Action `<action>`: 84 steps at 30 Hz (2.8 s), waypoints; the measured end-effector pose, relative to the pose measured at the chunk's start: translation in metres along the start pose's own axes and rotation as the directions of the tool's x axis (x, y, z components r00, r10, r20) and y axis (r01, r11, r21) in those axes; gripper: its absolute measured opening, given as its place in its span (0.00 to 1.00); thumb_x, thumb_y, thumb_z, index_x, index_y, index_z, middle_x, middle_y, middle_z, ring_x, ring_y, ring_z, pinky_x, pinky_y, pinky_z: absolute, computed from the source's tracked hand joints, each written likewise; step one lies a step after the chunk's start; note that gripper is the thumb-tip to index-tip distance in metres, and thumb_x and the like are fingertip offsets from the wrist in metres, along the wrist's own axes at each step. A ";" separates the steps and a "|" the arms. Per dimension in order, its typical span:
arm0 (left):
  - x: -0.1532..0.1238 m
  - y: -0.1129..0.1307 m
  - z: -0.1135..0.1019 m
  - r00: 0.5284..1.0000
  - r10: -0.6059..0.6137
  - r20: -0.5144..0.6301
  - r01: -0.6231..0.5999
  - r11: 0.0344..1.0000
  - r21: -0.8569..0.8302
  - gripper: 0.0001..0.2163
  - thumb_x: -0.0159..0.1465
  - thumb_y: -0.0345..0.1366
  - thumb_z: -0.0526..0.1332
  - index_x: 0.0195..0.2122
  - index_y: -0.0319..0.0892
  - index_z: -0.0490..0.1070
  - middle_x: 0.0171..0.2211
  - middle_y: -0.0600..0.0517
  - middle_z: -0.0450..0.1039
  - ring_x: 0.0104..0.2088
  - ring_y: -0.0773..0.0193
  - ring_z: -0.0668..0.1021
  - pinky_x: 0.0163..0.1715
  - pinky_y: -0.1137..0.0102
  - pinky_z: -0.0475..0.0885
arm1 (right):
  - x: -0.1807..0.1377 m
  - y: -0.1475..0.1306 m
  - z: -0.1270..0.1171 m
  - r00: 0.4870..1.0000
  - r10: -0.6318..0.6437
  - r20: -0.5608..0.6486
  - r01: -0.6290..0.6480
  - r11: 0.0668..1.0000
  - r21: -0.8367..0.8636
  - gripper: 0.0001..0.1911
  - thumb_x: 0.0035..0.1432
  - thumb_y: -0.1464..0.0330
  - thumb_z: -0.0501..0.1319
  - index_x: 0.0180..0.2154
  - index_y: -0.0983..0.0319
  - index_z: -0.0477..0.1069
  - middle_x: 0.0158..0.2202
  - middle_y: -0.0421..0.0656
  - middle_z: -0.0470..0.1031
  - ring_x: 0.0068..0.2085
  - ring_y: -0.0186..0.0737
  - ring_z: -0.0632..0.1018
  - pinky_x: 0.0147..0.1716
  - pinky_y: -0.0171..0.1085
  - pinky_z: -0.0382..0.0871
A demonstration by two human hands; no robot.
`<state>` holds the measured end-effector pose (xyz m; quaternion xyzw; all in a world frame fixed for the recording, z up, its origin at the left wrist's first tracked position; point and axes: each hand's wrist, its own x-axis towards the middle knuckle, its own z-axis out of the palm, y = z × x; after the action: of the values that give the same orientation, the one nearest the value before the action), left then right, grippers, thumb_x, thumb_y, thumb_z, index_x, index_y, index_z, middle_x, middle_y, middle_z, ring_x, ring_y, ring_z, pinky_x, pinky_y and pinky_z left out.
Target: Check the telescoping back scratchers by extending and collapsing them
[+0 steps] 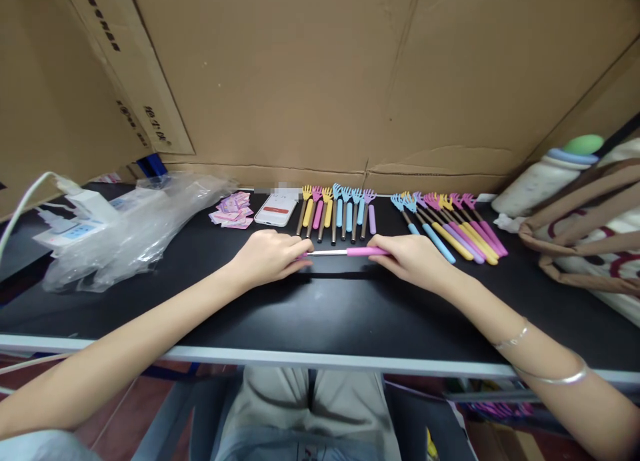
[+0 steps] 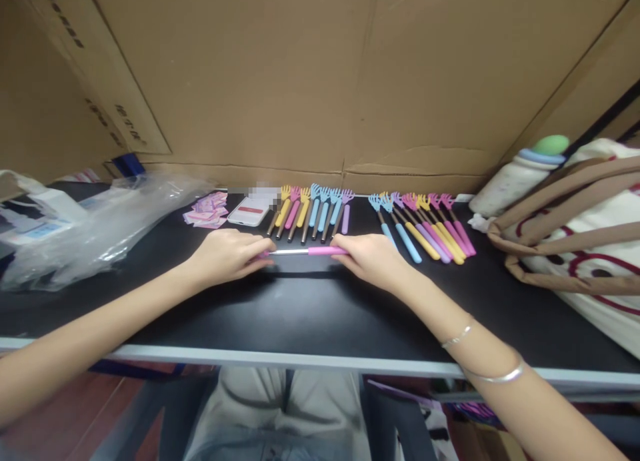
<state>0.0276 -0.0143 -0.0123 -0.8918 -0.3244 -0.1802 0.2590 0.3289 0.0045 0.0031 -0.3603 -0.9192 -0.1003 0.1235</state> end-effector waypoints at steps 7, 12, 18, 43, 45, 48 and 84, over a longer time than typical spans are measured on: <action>0.019 0.005 0.004 1.000 0.010 -0.028 -0.006 0.991 0.134 0.08 0.68 0.35 0.53 0.32 0.41 0.67 0.27 0.53 0.74 0.29 0.63 0.76 0.28 0.68 0.61 | 0.014 -0.022 0.013 1.000 -0.005 -0.002 0.005 0.997 -0.083 0.12 0.68 0.64 0.49 0.39 0.61 0.68 0.30 0.41 0.78 0.28 0.36 0.77 0.25 0.34 0.52; 0.047 0.001 0.004 0.990 0.101 -0.095 -0.086 0.985 0.148 0.12 0.70 0.37 0.51 0.32 0.41 0.68 0.26 0.52 0.73 0.28 0.64 0.75 0.30 0.68 0.61 | 0.024 -0.027 0.009 0.997 0.046 -0.056 -0.057 0.976 -0.210 0.11 0.68 0.64 0.50 0.40 0.62 0.68 0.30 0.42 0.79 0.26 0.37 0.76 0.23 0.35 0.47; 0.066 -0.012 0.002 0.976 0.170 -0.134 -0.139 0.967 0.215 0.14 0.71 0.39 0.49 0.32 0.41 0.69 0.24 0.52 0.72 0.27 0.65 0.74 0.26 0.69 0.58 | 0.028 -0.018 -0.006 0.990 0.048 -0.136 -0.095 0.927 -0.363 0.20 0.70 0.60 0.44 0.36 0.61 0.68 0.25 0.42 0.76 0.22 0.36 0.72 0.22 0.35 0.42; -0.040 -0.065 -0.037 0.997 -0.008 0.072 -0.005 0.984 0.179 0.16 0.72 0.39 0.44 0.33 0.44 0.69 0.30 0.53 0.76 0.30 0.64 0.76 0.30 0.70 0.64 | -0.047 0.046 -0.032 0.996 0.007 -0.091 -0.053 0.861 -0.506 0.20 0.69 0.62 0.45 0.28 0.59 0.68 0.25 0.43 0.73 0.27 0.37 0.71 0.28 0.37 0.52; -0.059 -0.079 -0.041 0.994 -0.055 0.093 0.029 0.966 0.257 0.14 0.71 0.38 0.46 0.36 0.44 0.70 0.32 0.52 0.76 0.31 0.63 0.76 0.30 0.70 0.64 | -0.067 0.068 -0.036 0.993 0.081 -0.082 -0.112 0.842 -0.528 0.17 0.67 0.63 0.48 0.29 0.59 0.68 0.26 0.46 0.74 0.30 0.39 0.71 0.30 0.38 0.53; -0.089 -0.095 -0.045 0.980 -0.135 0.146 0.073 0.928 0.365 0.14 0.71 0.36 0.46 0.35 0.43 0.69 0.30 0.52 0.75 0.30 0.62 0.75 0.33 0.69 0.65 | -0.102 0.101 -0.040 0.979 0.188 -0.075 -0.198 0.815 -0.544 0.13 0.63 0.69 0.50 0.27 0.59 0.66 0.25 0.48 0.72 0.29 0.41 0.70 0.30 0.39 0.54; -0.093 -0.121 -0.049 0.961 -0.258 0.099 0.201 0.899 0.389 0.13 0.72 0.41 0.46 0.43 0.44 0.69 0.37 0.51 0.74 0.38 0.62 0.73 0.36 0.71 0.65 | -0.109 0.164 -0.047 0.815 0.575 0.074 -0.567 0.817 -0.105 0.10 0.58 0.63 0.62 0.38 0.63 0.72 0.37 0.52 0.77 0.36 0.42 0.74 0.35 0.37 0.61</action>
<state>-0.1286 -0.0089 0.0230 -0.7920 -0.4742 -0.0777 0.3766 0.5256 0.0404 0.0308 -0.6283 -0.7694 -0.0757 0.0866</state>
